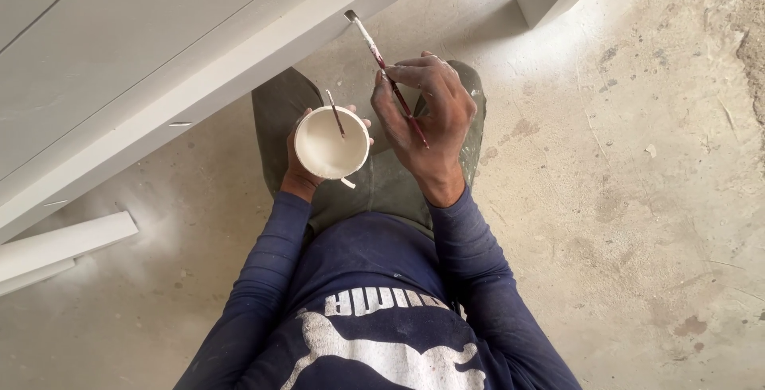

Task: The person sits on the floor holding a cup of white paint and uses a brush to apply white paint to the underside and frame of a white wooden furniture piece, dipping the brush into the cup between strokes and moving along the piece to coat different rails and edges.

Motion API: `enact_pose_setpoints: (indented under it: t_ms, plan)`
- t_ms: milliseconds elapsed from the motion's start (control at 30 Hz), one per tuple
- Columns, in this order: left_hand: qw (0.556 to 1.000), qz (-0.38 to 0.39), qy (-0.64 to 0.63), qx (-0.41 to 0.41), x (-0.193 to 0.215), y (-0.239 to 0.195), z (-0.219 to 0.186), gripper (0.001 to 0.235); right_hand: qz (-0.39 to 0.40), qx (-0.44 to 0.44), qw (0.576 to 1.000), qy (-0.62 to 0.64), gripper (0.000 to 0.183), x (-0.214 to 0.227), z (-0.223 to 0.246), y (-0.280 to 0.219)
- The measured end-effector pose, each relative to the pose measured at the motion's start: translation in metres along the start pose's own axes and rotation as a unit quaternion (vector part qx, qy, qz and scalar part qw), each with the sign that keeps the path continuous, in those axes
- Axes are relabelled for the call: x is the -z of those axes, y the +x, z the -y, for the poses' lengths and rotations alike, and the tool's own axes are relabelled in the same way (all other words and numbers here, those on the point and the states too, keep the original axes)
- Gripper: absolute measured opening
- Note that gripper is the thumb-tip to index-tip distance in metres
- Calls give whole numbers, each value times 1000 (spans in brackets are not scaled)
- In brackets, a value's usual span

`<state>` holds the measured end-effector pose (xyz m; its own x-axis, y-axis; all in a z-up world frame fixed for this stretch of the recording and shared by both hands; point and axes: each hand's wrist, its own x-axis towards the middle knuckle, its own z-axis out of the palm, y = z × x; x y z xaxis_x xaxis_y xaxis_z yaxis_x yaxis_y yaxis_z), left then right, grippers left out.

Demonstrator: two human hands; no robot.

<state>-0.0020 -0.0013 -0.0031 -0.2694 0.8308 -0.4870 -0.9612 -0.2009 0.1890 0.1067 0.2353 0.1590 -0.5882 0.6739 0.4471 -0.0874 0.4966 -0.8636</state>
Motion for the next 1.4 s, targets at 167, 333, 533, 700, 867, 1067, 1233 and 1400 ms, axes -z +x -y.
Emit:
enact_pose_setpoints:
  t_ms: [167, 333, 533, 700, 867, 1067, 1233, 1400]
  plan:
    - [1000, 8, -14, 3, 3, 0, 0, 80, 2, 0, 1000, -3, 10, 0, -1, -1]
    - [1000, -6, -18, 4, -1, 1, -1, 80, 7, -9, 1000, 3, 10, 4, 4, 1]
    - [999, 36, -16, 3, 3, 2, -2, 78, 15, -7, 1000, 4, 10, 2, 3, 2]
    - [1000, -20, -5, -11, -4, 0, 0, 77, 15, -16, 1000, 11, 10, 4, 4, 0]
    - [997, -64, -11, -32, -5, 0, 0, 76, 9, -23, 999, 26, 10, 4, 2, -1]
    - [1000, -9, -12, -14, 6, 1, -1, 78, 5, 13, 997, 71, 9, 6, -23, -13]
    - [999, 11, -48, 15, -3, -1, -3, 77, -63, 16, 989, 135, 7, 31, -36, -33]
    - [999, -5, -39, -11, -11, -3, -1, 77, -85, -141, 977, 135, 8, 54, -70, -76]
